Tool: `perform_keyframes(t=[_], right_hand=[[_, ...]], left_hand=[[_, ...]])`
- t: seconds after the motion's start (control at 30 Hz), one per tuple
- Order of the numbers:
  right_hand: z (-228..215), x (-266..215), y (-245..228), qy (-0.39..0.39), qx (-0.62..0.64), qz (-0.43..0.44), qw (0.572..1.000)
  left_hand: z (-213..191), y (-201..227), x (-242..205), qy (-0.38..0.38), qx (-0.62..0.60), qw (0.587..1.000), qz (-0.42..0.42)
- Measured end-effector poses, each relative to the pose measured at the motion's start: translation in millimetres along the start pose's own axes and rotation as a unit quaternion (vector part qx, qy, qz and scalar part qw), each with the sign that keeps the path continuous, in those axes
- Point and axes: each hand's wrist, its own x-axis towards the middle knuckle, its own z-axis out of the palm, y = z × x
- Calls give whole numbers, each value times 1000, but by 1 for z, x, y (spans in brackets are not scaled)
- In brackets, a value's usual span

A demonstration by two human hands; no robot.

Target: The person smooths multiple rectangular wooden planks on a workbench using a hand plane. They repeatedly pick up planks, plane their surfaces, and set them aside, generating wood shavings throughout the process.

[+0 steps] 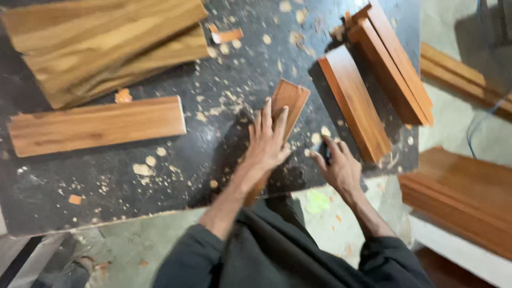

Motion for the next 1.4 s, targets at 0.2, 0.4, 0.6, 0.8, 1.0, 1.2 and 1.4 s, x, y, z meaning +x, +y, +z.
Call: perform_keyframes(t=[0.2, 0.4, 0.6, 0.8, 1.0, 1.2, 1.4], right_hand=[[15, -23, -25, 30, 22, -45, 998], [6, -6, -8, 2, 42, 48, 998], [21, -22, -6, -38, 62, 65, 995], [38, -41, -2, -71, 108, 77, 989], [24, -41, 3, 12, 109, 22, 994], [36, -36, -9, -29, 11, 37, 999], [52, 10, -19, -25, -36, 72, 996]], left_hand=[[-32, 6, -12, 36, -2, 997, 70], [-21, 12, 25, 61, 37, 993, 94], [-6, 25, -37, -78, 205, 975, 45], [30, -4, 16, -47, 228, 965, 123], [-12, -22, -1, -52, 198, 969, 137], [-10, -42, -82, 5, 170, 983, 67], [55, -1, 11, 86, 7, 996, -28]])
